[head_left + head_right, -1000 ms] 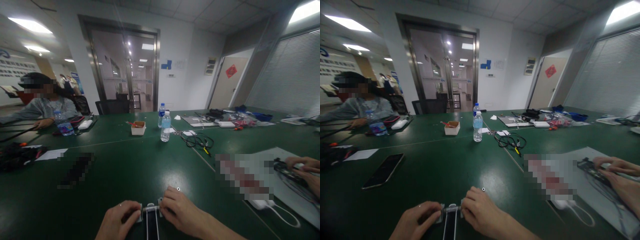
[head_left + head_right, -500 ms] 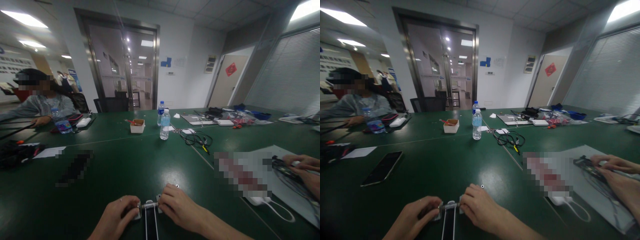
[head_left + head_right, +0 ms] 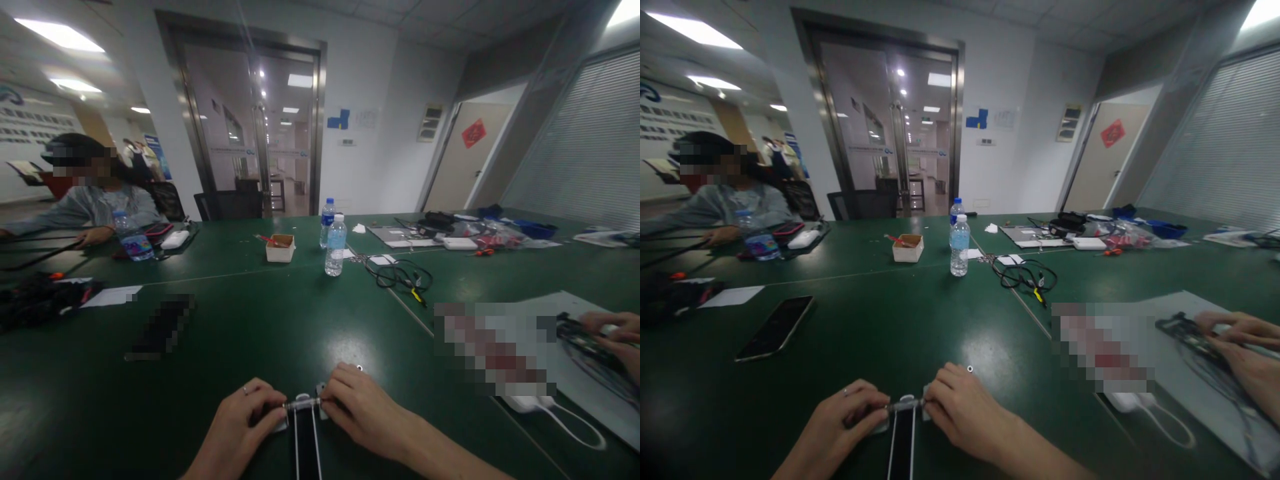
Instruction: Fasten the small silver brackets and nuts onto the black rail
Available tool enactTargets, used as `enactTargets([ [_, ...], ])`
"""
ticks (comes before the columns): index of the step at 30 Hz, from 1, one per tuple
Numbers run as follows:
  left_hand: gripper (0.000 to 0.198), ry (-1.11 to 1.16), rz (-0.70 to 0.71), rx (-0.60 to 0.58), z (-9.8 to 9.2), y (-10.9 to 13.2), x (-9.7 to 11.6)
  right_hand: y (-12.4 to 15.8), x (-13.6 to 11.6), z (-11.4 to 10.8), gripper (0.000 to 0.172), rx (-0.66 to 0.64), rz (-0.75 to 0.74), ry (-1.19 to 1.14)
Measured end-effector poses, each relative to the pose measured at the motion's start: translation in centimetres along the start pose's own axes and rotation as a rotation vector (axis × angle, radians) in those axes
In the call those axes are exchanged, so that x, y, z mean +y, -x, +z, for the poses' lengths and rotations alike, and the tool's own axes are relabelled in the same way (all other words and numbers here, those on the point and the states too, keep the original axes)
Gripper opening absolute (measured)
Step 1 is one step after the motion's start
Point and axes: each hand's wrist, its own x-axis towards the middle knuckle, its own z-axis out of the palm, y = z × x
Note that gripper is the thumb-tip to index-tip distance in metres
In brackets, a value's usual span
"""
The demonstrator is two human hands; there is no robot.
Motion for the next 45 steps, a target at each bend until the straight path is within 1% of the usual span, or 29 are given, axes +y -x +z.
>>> enactTargets([
  [3,0.021,-0.024,-0.034,0.029,0.1,0.1,0.2,-0.1,-0.3,-0.5,0.008,-0.018,0.017,-0.001],
  [7,0.021,0.003,-0.024,0.004,0.0,0.3,0.3,-0.1,0.1,-2.0,0.012,-0.063,-0.002,0.031],
  [9,0.02,0.012,-0.005,0.004,0.0,0.4,0.3,0.1,0.8,-3.0,0.014,-0.061,0.017,0.086],
  [12,0.019,0.012,0.02,0.008,0.0,0.4,0.2,0.7,2.5,-4.5,0.018,-0.02,0.081,0.201],
  [14,0.019,0.005,0.029,0.006,0.0,0.4,0.3,0.9,3.4,-5.2,0.021,-0.034,0.126,0.259],
  [17,0.018,-0.013,0.046,0.019,0.1,0.3,0.3,1.1,4.0,-5.7,0.023,-0.113,0.17,0.271],
  [21,0.018,-0.04,0.063,0.036,0.3,0.4,0.2,0.9,3.8,-5.8,0.028,-0.215,0.186,0.238],
  [23,0.018,-0.044,0.062,0.033,0.4,0.4,0.0,0.8,3.7,-5.9,0.027,-0.231,0.195,0.221],
  [26,0.018,-0.028,0.063,0.026,0.5,0.3,-0.3,0.8,3.7,-5.9,0.022,-0.218,0.22,0.199],
  [29,0.019,-0.008,0.068,0.014,0.4,0.3,-0.5,0.9,3.5,-5.9,0.019,-0.171,0.226,0.167],
  [33,0.02,-0.006,0.055,-0.008,0.2,0.3,-0.3,0.8,2.4,-5.2,0.017,-0.074,0.174,0.074],
  [38,0.019,-0.005,0.073,-0.007,0.2,0.5,0.2,0.4,0.6,-3.2,0.015,0.008,0.105,-0.055],
  [41,0.018,-0.009,0.104,0.0,0.3,0.5,0.3,0.2,0.1,-2.0,0.016,0.039,0.115,-0.104],
  [45,0.017,-0.018,0.127,-0.026,0.2,0.6,0.3,0.1,-0.1,-0.8,0.016,0.065,0.133,-0.124],
])
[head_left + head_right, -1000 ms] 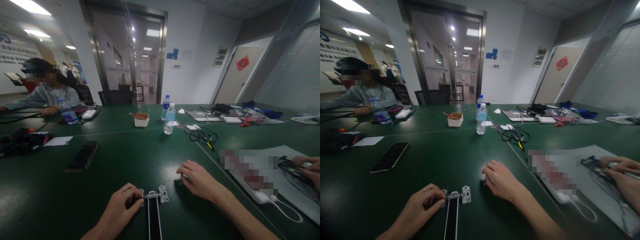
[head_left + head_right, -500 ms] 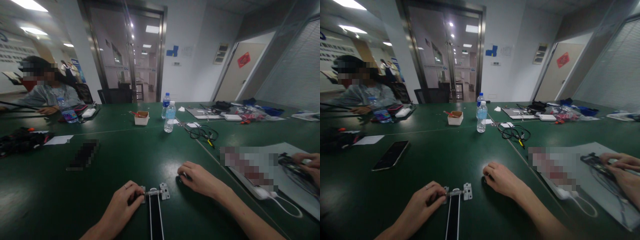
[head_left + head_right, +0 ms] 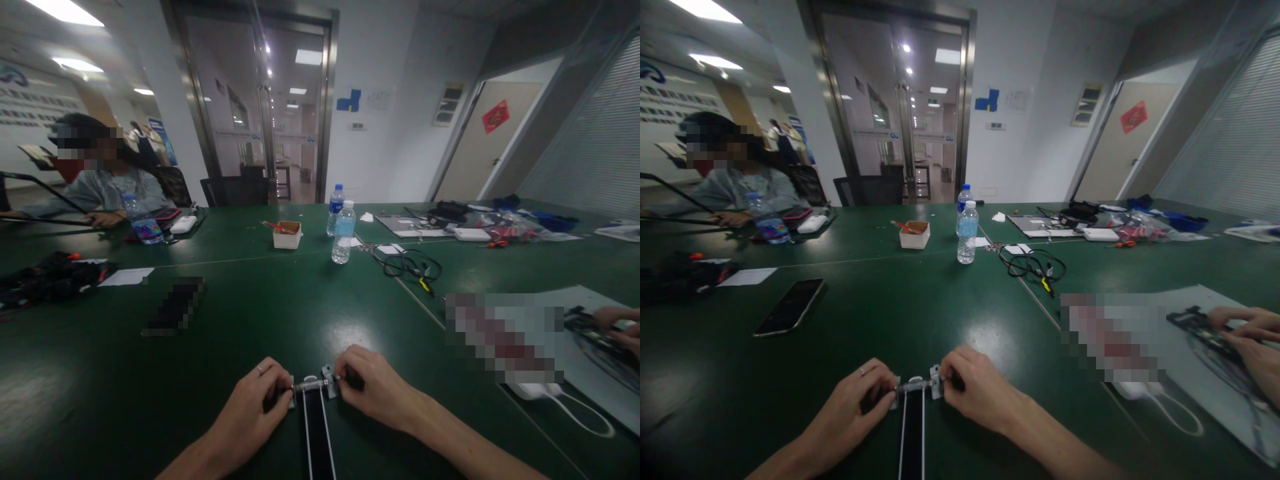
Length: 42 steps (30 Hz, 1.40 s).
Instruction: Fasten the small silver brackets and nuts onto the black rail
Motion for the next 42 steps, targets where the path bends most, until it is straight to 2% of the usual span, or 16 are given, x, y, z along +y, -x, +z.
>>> enactTargets([
  [7,0.014,-0.013,0.007,0.008,0.32,0.05,-0.2,0.05,-0.11,0.52,0.009,0.033,-0.032,-0.025],
  [19,0.014,-0.007,0.015,0.001,0.12,0.14,0.06,0.1,-0.03,0.38,0.011,0.015,-0.051,-0.087],
  [32,0.013,-0.019,0.028,0.012,0.18,0.2,-0.02,0.29,0.29,0.03,0.014,-0.054,-0.042,-0.127],
  [37,0.012,-0.026,0.023,0.013,0.17,0.09,0.04,0.19,0.28,0.01,0.011,-0.065,-0.001,-0.118],
  [42,0.012,-0.022,0.033,0.025,0.29,0.11,-0.12,0.17,0.33,0.06,0.006,-0.082,-0.031,-0.104],
])
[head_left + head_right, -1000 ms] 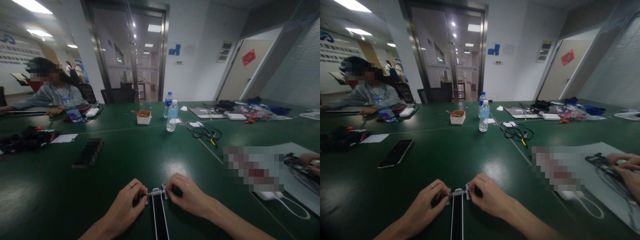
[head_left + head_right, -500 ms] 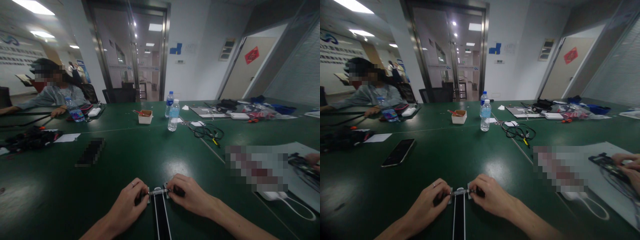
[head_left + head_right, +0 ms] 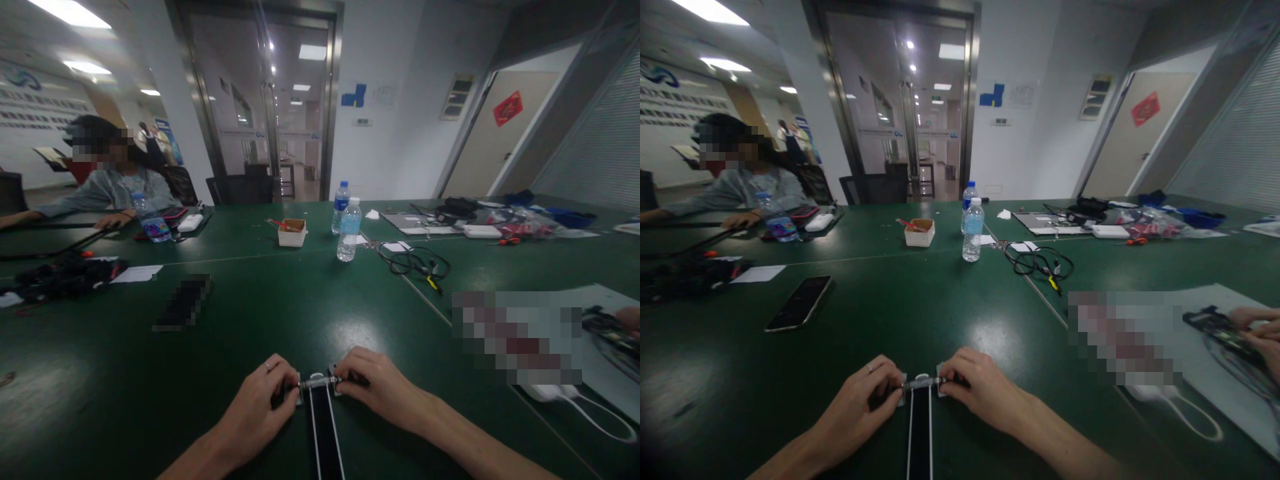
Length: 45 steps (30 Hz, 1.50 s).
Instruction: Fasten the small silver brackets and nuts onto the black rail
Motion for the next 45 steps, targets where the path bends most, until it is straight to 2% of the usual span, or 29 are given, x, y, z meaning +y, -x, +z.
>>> enactTargets([
  [16,0.014,0.013,-0.027,-0.044,-0.3,0.1,0.2,0.2,-0.1,0.1,0.012,0.002,0.041,-0.021],
  [22,0.012,0.003,-0.012,-0.025,-0.2,0.0,0.2,0.1,0.4,0.3,0.004,0.0,-0.02,-0.018],
  [28,0.012,0.015,-0.009,-0.028,-0.3,-0.1,0.2,0.1,0.7,0.1,0.016,-0.001,-0.077,-0.012],
  [37,0.012,0.018,-0.004,-0.015,-0.2,0.0,0.1,0.1,-0.2,-0.1,0.004,-0.009,-0.01,-0.023],
  [45,0.011,0.014,0.011,0.001,0.0,0.1,0.0,0.1,-0.5,-0.3,0.012,-0.014,-0.062,0.047],
])
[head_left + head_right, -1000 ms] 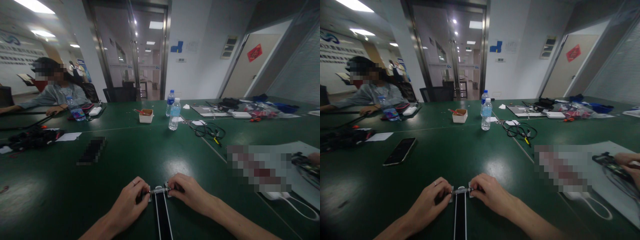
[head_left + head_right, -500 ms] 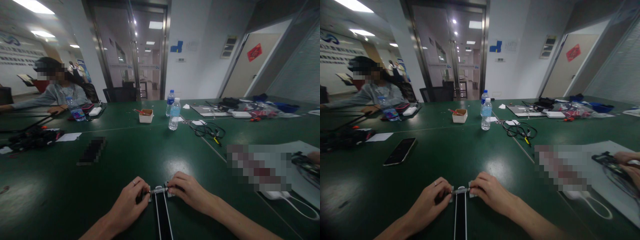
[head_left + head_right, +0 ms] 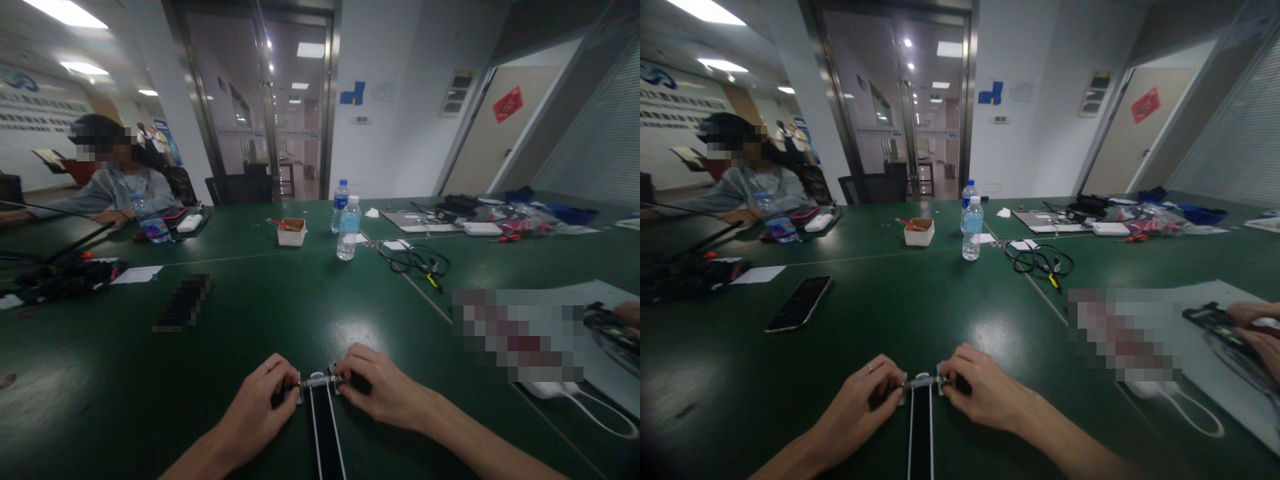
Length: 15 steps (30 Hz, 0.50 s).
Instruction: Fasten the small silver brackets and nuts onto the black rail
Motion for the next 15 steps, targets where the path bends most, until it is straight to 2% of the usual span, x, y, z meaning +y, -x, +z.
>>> enactTargets([
  [15,0.012,-0.002,0.014,0.01,0.2,-0.09,-0.16,-0.04,0.25,-0.18,0.011,0.022,-0.01,0.029],
])
